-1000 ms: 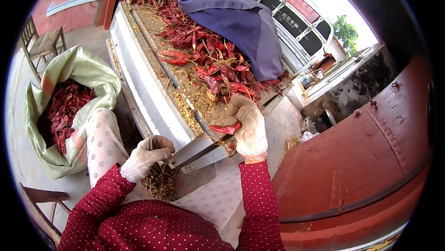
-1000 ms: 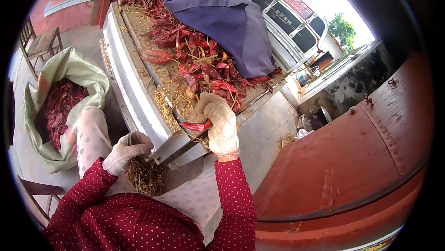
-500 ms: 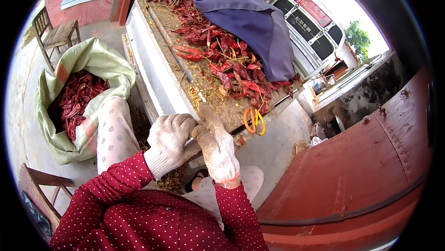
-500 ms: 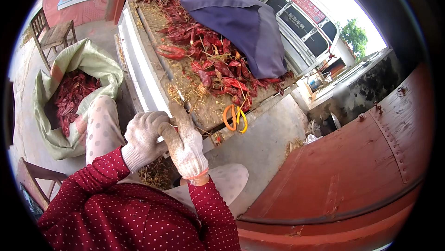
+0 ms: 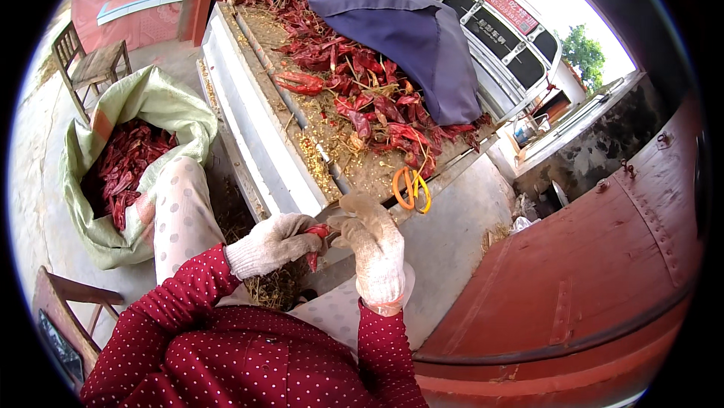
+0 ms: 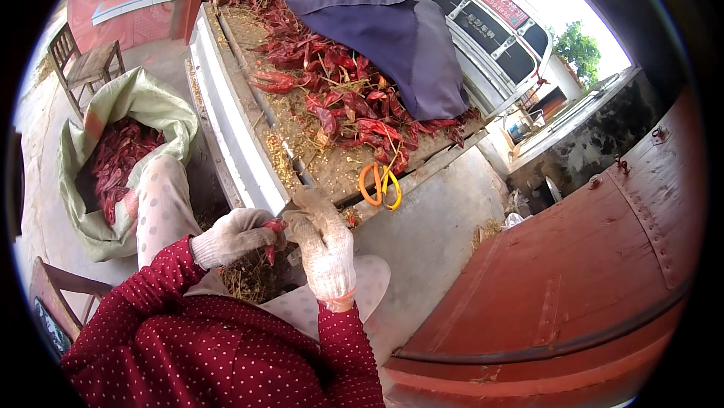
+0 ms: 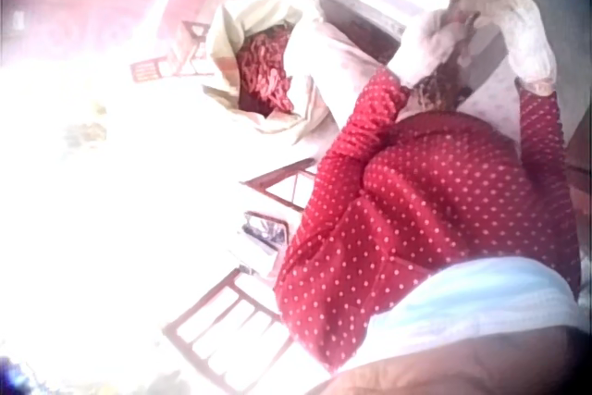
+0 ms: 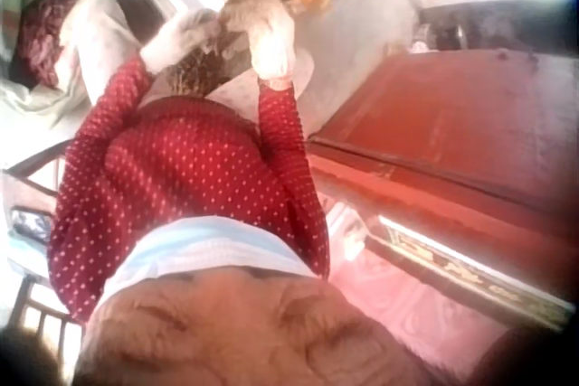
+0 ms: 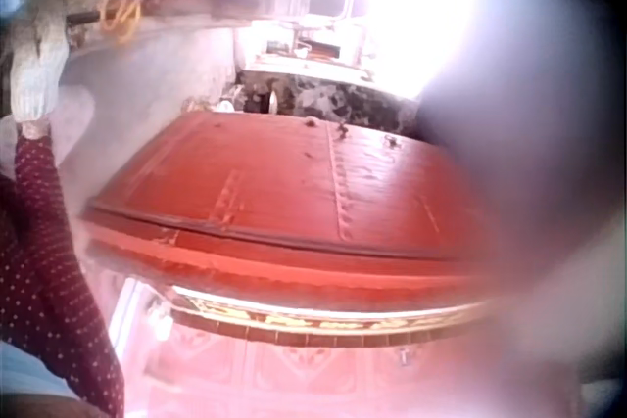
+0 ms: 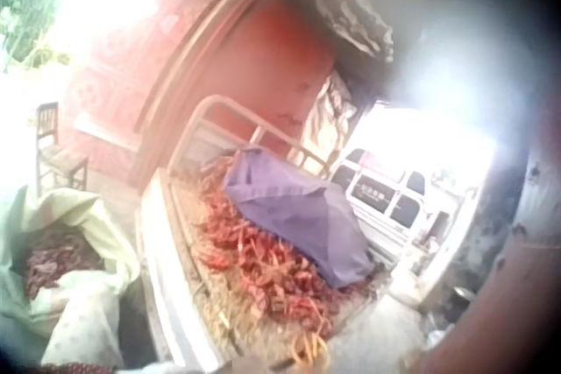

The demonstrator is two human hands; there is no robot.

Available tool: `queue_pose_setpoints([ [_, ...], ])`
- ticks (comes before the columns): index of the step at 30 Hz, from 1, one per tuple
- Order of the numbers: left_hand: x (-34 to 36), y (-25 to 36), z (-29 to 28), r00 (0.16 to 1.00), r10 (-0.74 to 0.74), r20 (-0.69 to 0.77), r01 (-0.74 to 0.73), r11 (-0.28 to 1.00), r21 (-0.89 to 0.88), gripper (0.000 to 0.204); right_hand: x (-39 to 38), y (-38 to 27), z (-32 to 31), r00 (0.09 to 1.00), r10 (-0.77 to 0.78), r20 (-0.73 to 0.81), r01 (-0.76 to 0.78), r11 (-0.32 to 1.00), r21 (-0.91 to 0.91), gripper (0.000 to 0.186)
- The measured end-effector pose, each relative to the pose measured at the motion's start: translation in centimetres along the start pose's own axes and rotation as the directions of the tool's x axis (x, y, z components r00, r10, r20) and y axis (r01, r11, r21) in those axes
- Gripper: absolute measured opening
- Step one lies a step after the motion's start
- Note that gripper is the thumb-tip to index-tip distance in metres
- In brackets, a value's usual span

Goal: The person sits and repeatedly picks dried red chilies from a pile, uses orange-handled scissors to cut off the stems, and drops the trimmed chilies into a green sack. The stems and debris are discarded onto the work surface.

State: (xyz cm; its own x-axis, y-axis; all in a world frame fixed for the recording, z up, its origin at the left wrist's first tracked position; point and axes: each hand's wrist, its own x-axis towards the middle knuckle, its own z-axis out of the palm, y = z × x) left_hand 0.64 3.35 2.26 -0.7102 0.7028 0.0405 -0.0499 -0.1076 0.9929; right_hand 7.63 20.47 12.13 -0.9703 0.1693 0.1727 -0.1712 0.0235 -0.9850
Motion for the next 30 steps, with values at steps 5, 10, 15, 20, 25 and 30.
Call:
queue_pose_setpoints([
  [5, -0.1, -0.9, -0.7, 0.999, 0.026, 0.028, -0.002, 0.770, -0.638, 0.022, -0.9, 0.3, -1.7, 0.957, -0.210, -0.198, 0.171, 0.966, -0.196, 0.026],
  [10, 0.2, -2.1, 0.0, 1.000, -0.022, -0.004, 0.007, 0.493, -0.870, 0.025, 0.6, 4.7, -3.1, 0.993, -0.110, 0.035, 0.114, 0.910, -0.398, 0.031],
  [15, -0.4, -2.6, 0.8, 0.996, -0.070, 0.058, 0.082, 0.414, -0.906, 0.016, 0.7, 6.6, 0.0, 0.996, -0.001, 0.092, 0.017, 0.985, -0.172, 0.040],
  [20, -0.5, -3.6, 0.3, 0.998, -0.013, 0.057, 0.054, 0.550, -0.833, 0.021, 1.7, 5.8, 0.5, 0.845, -0.479, 0.238, 0.529, 0.683, -0.504, 0.026],
  [25, -1.1, -0.9, 0.9, 0.995, -0.097, 0.021, 0.081, 0.673, -0.735, 0.031, 1.7, 5.6, 0.3, 0.772, -0.582, 0.254, 0.611, 0.569, -0.551, 0.015],
  [30, -1.2, -0.9, 0.5, 0.998, -0.032, 0.050, 0.056, 0.802, -0.595, 0.027, 1.1, 4.9, 0.7, 0.715, -0.616, 0.329, 0.630, 0.366, -0.685, 0.010],
])
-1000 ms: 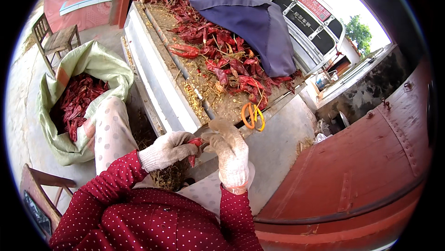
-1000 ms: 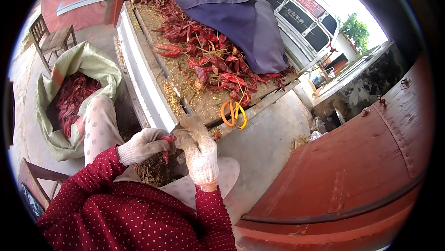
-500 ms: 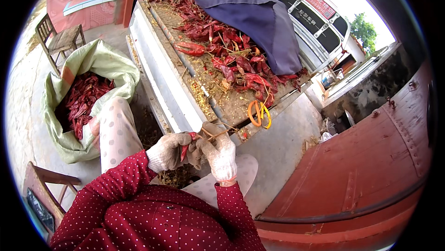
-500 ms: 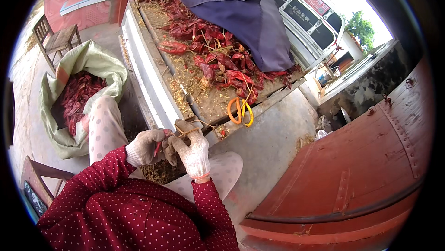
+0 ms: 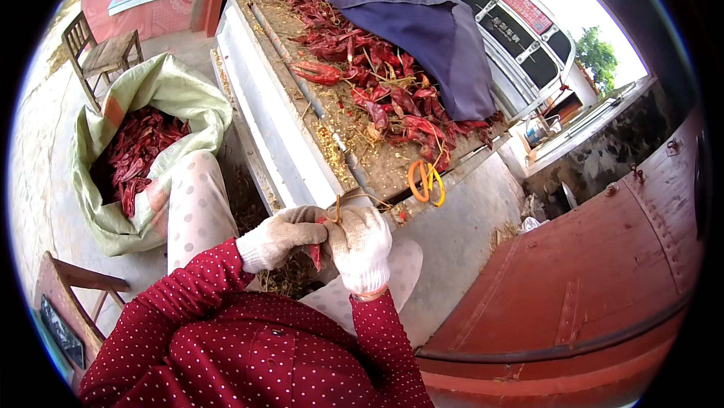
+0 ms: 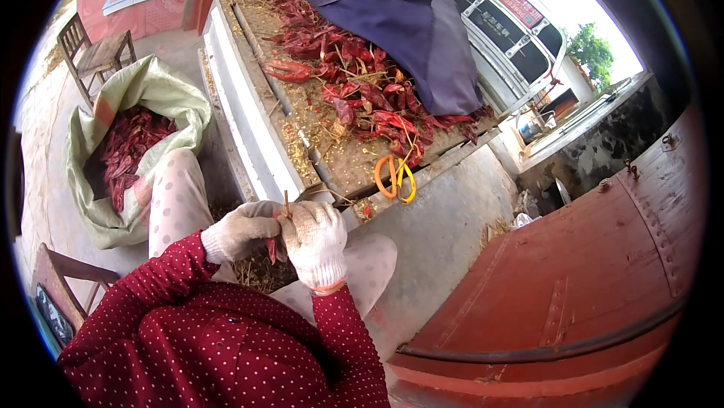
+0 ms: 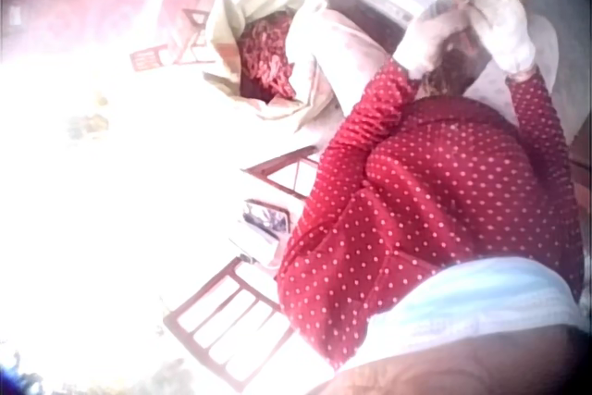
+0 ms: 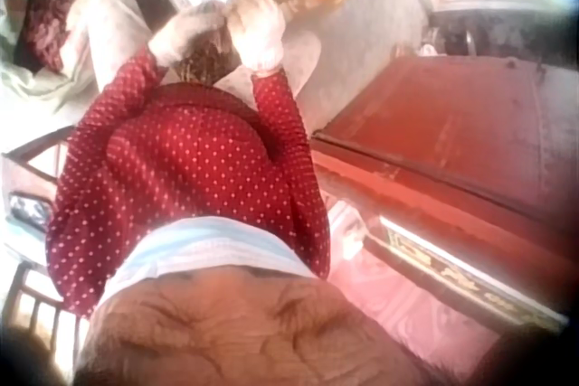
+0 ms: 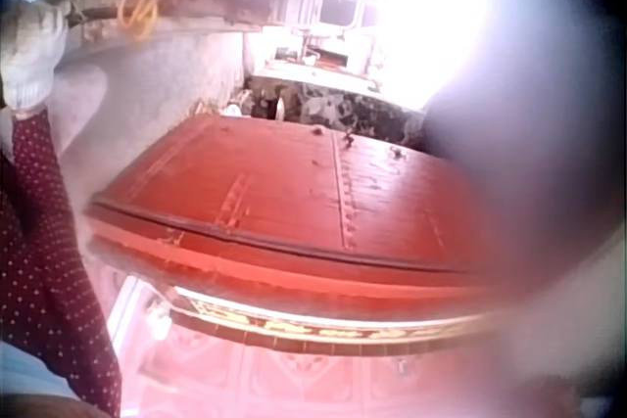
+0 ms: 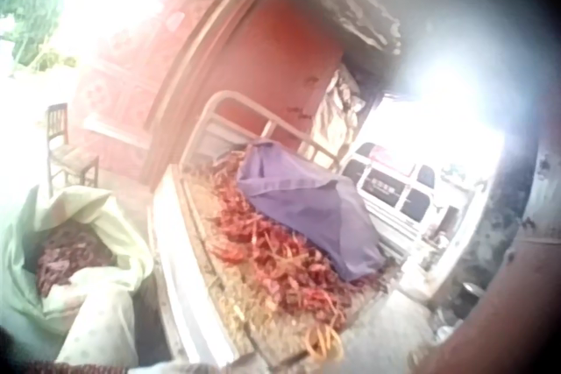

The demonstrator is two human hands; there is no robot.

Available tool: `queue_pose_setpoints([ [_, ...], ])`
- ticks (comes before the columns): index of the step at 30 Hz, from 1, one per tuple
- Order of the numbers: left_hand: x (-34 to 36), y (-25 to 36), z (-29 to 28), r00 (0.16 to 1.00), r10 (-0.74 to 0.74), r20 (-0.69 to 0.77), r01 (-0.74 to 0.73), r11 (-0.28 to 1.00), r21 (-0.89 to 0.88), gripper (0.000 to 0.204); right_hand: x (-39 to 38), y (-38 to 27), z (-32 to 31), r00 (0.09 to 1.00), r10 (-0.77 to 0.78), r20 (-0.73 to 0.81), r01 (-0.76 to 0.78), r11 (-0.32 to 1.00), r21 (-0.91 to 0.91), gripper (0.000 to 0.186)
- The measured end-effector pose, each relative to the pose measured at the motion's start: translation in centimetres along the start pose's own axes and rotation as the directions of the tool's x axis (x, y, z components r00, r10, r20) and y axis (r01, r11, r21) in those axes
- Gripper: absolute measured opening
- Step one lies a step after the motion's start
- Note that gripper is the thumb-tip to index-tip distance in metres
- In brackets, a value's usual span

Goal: The person sits and repeatedly picks dried red chilies from a pile, uses orange-handled scissors to cut off the stems, and drops the trimmed chilies into a green sack. The stems and debris are discarded onto the work surface.

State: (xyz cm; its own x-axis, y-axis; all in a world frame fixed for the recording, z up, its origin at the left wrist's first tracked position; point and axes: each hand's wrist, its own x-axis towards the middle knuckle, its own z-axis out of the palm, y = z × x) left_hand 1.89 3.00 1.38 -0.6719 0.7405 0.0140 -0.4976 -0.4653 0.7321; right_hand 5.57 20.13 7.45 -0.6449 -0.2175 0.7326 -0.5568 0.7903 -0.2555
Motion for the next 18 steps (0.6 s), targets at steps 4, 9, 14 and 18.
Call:
queue_pose_setpoints([
  [4, -0.4, 1.4, 1.2, 0.997, -0.027, -0.071, 0.039, 0.986, 0.164, 0.021, -0.2, -0.3, -0.4, 0.970, 0.226, 0.093, -0.239, 0.955, 0.177, 0.011],
  [9, -0.6, 0.5, 0.8, 0.992, 0.006, -0.129, 0.008, 0.994, 0.108, 0.017, -0.5, -0.8, -0.3, 0.914, 0.346, 0.213, -0.405, 0.817, 0.409, 0.012],
  [14, -0.2, -0.8, -0.3, 0.983, 0.058, -0.172, -0.039, 0.993, 0.113, 0.014, -1.3, -1.1, 0.7, 0.667, 0.591, 0.454, -0.644, 0.150, 0.750, 0.016],
  [18, -0.3, -0.9, -0.2, 0.978, 0.075, -0.196, -0.039, 0.983, 0.180, 0.014, -2.2, -0.1, 2.2, 0.626, 0.607, 0.490, -0.566, -0.078, 0.820, 0.017],
])
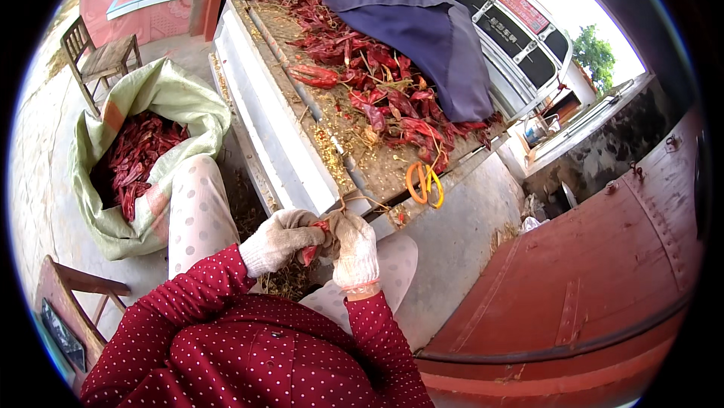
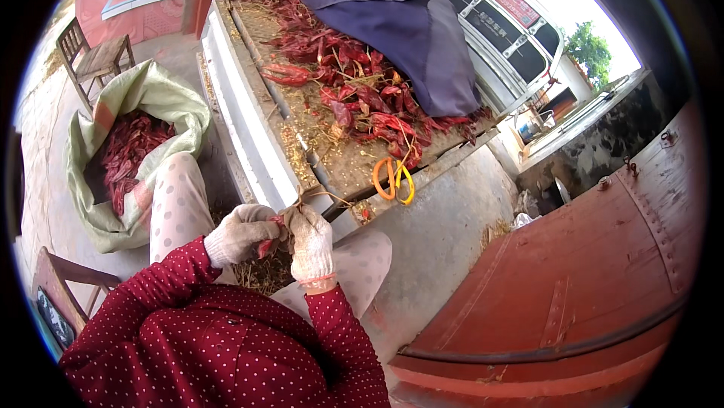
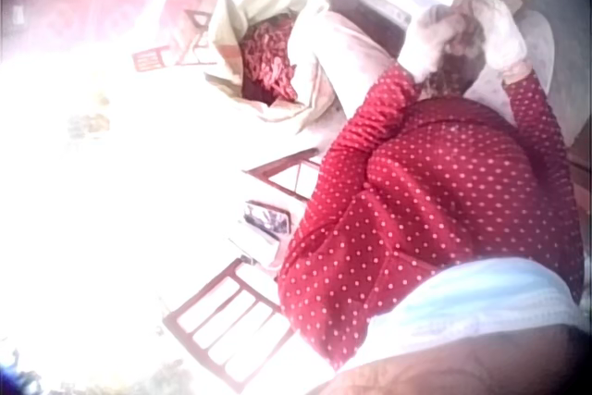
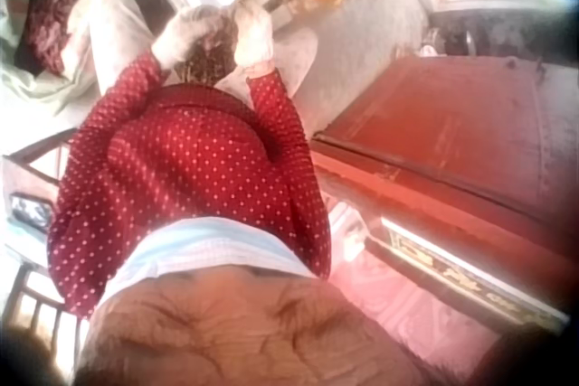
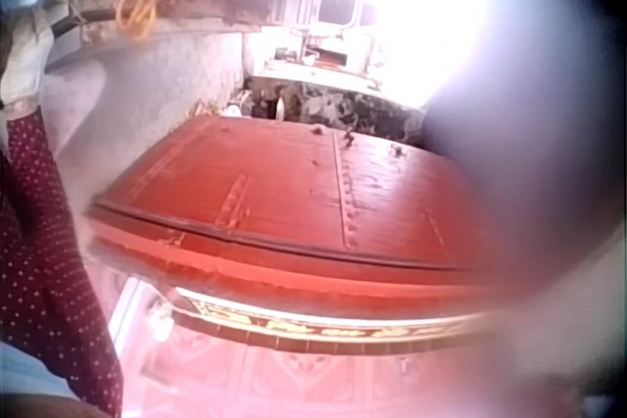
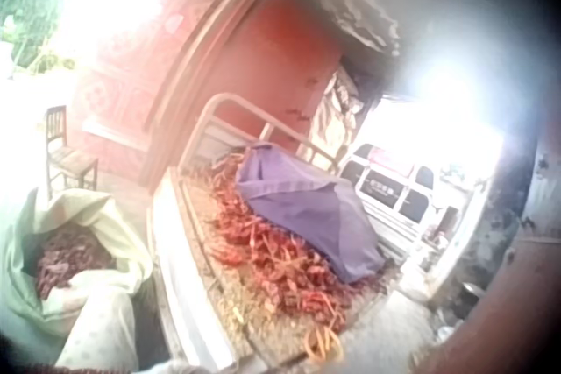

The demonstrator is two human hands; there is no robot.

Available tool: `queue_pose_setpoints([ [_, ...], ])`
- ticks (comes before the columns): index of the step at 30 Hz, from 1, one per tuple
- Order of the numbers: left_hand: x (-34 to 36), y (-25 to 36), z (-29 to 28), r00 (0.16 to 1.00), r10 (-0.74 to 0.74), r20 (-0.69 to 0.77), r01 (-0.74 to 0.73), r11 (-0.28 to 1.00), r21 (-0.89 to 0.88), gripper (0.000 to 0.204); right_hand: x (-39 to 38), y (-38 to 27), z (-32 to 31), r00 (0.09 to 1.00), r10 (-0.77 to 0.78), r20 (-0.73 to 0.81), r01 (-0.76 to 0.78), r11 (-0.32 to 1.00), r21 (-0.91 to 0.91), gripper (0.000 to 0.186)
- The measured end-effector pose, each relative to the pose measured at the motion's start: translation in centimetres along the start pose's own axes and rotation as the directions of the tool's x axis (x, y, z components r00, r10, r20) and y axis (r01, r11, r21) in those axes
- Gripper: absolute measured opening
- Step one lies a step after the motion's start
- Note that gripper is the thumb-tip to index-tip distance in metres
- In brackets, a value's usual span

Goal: The person sits and repeatedly picks dried red chilies from a pile, uses orange-handled scissors to cut off the stems, and drops the trimmed chilies into a green sack. The stems and debris are discarded onto the work surface.

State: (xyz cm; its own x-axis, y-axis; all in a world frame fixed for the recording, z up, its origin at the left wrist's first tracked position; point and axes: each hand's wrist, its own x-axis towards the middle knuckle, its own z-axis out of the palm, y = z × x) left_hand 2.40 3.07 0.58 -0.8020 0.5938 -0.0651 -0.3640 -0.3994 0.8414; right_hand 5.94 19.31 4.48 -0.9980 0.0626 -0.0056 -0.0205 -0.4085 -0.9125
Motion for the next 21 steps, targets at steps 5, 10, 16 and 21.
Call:
queue_pose_setpoints([
  [5, 0.2, -0.4, -0.2, 1.000, -0.011, 0.012, 0.011, 1.000, -0.002, 0.014, 0.4, 0.8, -1.7, 0.983, 0.179, 0.033, -0.182, 0.974, 0.136, 0.021],
  [10, 0.4, -0.9, -0.2, 0.999, -0.034, 0.003, 0.034, 0.993, -0.114, 0.012, 0.9, 1.8, -2.7, 0.941, 0.339, 0.008, -0.324, 0.891, 0.319, 0.020],
  [16, 0.1, -0.7, 0.0, 0.997, -0.028, 0.076, 0.037, 0.992, -0.121, 0.009, 0.7, 0.8, -2.3, 0.900, 0.432, 0.061, -0.385, 0.722, 0.575, 0.018],
  [21, 0.3, -1.5, -1.1, 0.994, -0.014, 0.109, 0.035, 0.980, -0.194, 0.014, 0.1, -1.8, -2.2, 0.992, 0.113, -0.065, -0.129, 0.798, -0.589, 0.025],
])
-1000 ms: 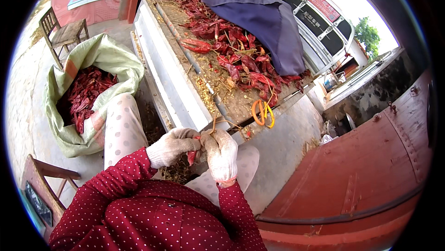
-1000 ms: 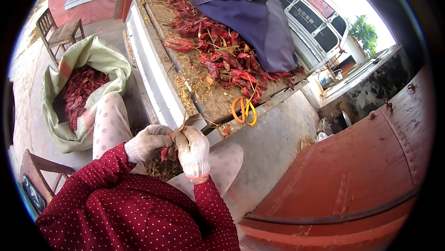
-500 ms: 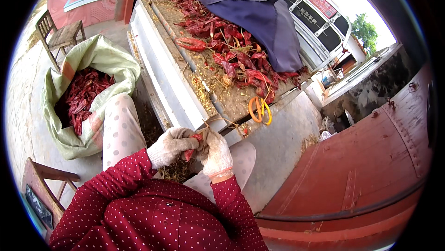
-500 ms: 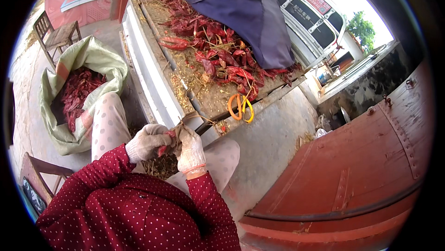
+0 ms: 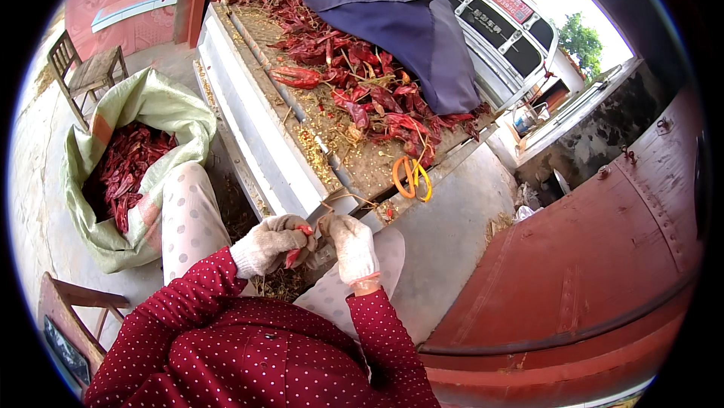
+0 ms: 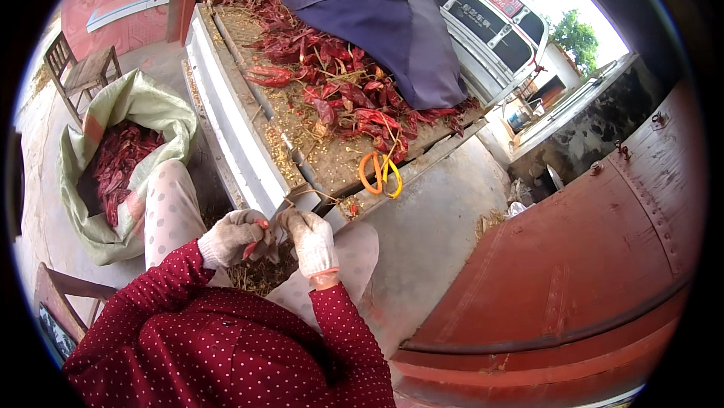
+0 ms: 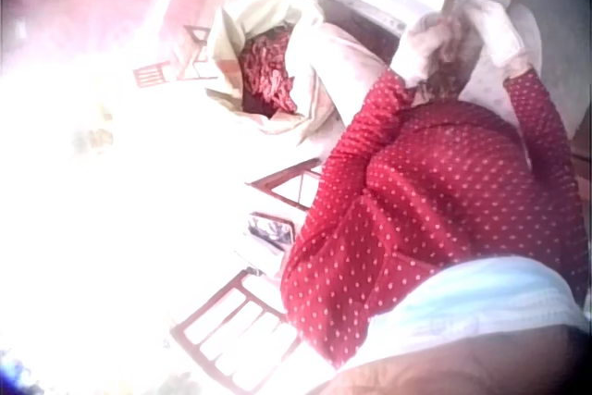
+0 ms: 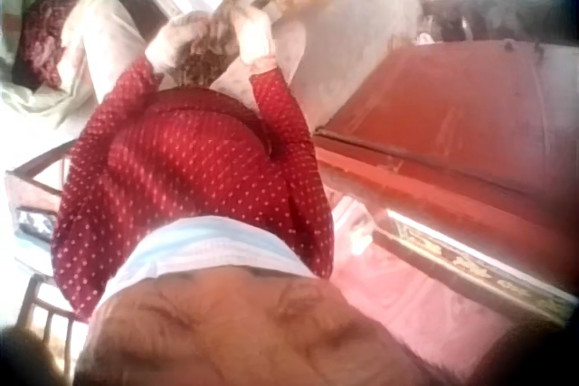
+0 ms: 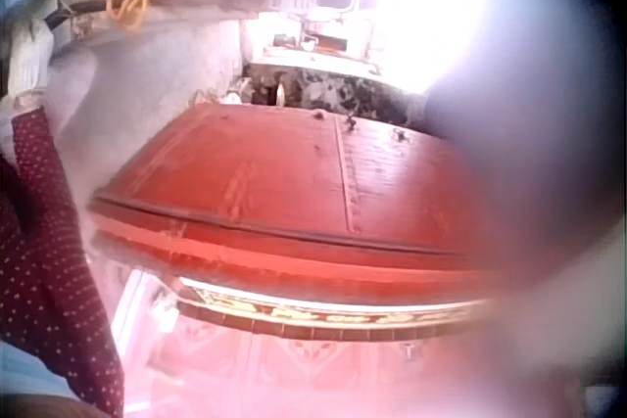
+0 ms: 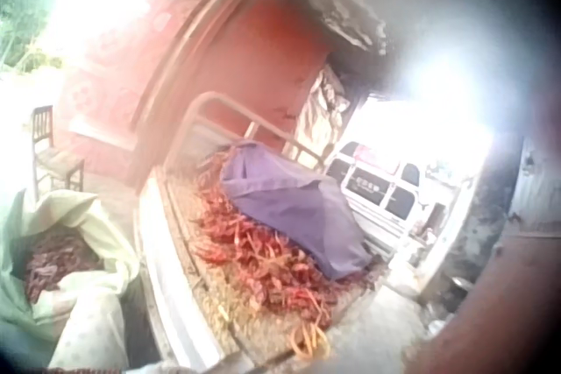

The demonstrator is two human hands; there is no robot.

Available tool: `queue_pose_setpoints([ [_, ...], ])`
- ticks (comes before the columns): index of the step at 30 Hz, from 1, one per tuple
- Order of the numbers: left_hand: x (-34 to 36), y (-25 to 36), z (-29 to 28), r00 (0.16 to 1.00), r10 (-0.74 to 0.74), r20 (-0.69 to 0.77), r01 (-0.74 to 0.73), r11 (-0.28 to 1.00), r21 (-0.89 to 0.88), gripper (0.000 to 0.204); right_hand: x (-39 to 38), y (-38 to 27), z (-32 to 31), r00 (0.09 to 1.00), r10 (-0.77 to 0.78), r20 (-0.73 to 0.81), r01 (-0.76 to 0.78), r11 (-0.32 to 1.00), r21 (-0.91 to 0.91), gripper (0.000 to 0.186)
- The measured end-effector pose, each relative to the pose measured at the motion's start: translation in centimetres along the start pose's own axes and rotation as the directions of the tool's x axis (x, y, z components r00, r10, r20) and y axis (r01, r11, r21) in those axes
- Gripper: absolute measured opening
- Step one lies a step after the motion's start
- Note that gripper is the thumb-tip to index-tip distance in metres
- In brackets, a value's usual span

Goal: The person sits and repeatedly picks dried red chilies from a pile, uses orange-handled scissors to cut off the stems, and drops the trimmed chilies into a green sack. The stems and debris are discarded onto the work surface.

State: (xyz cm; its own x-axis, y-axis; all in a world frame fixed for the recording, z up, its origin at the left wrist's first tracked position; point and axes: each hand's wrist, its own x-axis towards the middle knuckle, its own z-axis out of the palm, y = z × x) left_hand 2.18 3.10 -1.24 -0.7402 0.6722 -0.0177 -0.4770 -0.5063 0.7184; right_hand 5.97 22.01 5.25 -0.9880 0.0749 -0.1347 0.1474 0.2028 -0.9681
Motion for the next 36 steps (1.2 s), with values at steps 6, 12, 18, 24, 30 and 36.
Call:
queue_pose_setpoints([
  [6, 0.5, 0.5, -2.3, 0.990, 0.096, 0.104, -0.073, 0.976, -0.207, 0.018, -1.0, -6.6, -1.7, 0.979, -0.199, 0.034, 0.153, 0.622, -0.768, 0.030],
  [12, 1.2, 0.1, -2.0, 0.988, 0.074, 0.137, -0.032, 0.958, -0.284, 0.015, 5.7, -8.8, -11.5, 0.758, -0.483, -0.438, 0.152, 0.783, -0.603, 0.043],
  [18, 0.5, 0.0, -2.6, 0.995, 0.023, 0.102, 0.013, 0.941, -0.338, 0.016, 13.3, -6.8, -18.4, 0.707, -0.484, -0.516, -0.022, 0.715, -0.699, 0.046],
  [24, 1.7, -2.3, -1.7, 0.994, -0.062, 0.092, 0.091, 0.928, -0.362, 0.016, 18.2, -2.7, -20.2, 0.732, -0.496, -0.467, 0.028, 0.708, -0.706, 0.033],
  [30, 2.4, -4.0, -1.5, 0.996, -0.062, 0.057, 0.078, 0.934, -0.348, 0.019, 21.7, -3.8, -19.9, 0.672, -0.609, -0.421, 0.109, 0.643, -0.758, 0.032],
  [36, 5.7, -8.5, 0.1, 0.997, -0.080, 0.016, 0.082, 0.988, -0.131, 0.014, 13.5, -13.3, -13.6, 0.579, -0.618, -0.532, 0.238, 0.753, -0.614, 0.034],
])
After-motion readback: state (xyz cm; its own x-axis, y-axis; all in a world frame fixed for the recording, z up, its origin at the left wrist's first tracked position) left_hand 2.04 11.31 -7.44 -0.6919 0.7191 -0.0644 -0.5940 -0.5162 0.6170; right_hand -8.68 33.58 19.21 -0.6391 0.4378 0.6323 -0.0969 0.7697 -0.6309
